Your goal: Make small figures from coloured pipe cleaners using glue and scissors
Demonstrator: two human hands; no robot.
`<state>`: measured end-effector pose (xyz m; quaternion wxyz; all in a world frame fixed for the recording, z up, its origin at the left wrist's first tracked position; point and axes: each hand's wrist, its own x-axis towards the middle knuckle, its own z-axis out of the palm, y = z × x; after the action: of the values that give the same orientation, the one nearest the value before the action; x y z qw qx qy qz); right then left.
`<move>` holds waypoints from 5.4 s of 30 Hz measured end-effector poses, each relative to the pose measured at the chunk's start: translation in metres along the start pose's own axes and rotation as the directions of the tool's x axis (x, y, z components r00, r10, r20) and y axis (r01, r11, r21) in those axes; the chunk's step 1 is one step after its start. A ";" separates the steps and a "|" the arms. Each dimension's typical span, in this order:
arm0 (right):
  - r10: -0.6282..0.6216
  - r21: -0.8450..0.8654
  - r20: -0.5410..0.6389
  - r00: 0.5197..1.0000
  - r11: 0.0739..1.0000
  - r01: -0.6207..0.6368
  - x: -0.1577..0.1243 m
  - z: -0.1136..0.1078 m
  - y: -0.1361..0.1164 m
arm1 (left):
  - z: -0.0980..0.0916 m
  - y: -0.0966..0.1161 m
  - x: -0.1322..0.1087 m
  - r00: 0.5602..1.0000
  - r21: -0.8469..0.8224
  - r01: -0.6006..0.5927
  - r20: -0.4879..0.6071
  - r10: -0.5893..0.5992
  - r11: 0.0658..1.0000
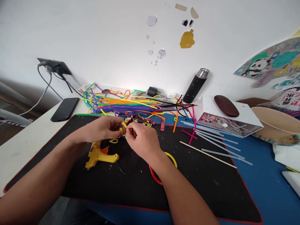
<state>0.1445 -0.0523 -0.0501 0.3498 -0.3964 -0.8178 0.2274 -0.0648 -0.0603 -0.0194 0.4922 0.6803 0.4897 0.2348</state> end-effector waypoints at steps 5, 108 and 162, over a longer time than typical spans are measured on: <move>0.085 0.141 0.047 0.995 0.986 -0.091 0.002 -0.003 0.000 | -0.003 0.006 -0.004 0.998 -0.100 -0.004 0.057 0.010 0.995; 0.259 0.634 0.389 0.884 0.621 -0.461 0.006 0.000 -0.003 | 0.012 0.003 0.003 0.902 -0.217 -0.250 -0.407 0.146 0.943; 0.325 0.778 0.356 0.876 0.416 -0.471 0.013 -0.011 0.009 | 0.028 0.006 0.004 0.852 0.066 -0.361 -0.381 0.358 0.930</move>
<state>0.1514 -0.0360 -0.0435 0.3701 -0.3396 -0.5072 0.7003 -0.0385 -0.0695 -0.0262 0.3359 0.6978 0.4406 0.4541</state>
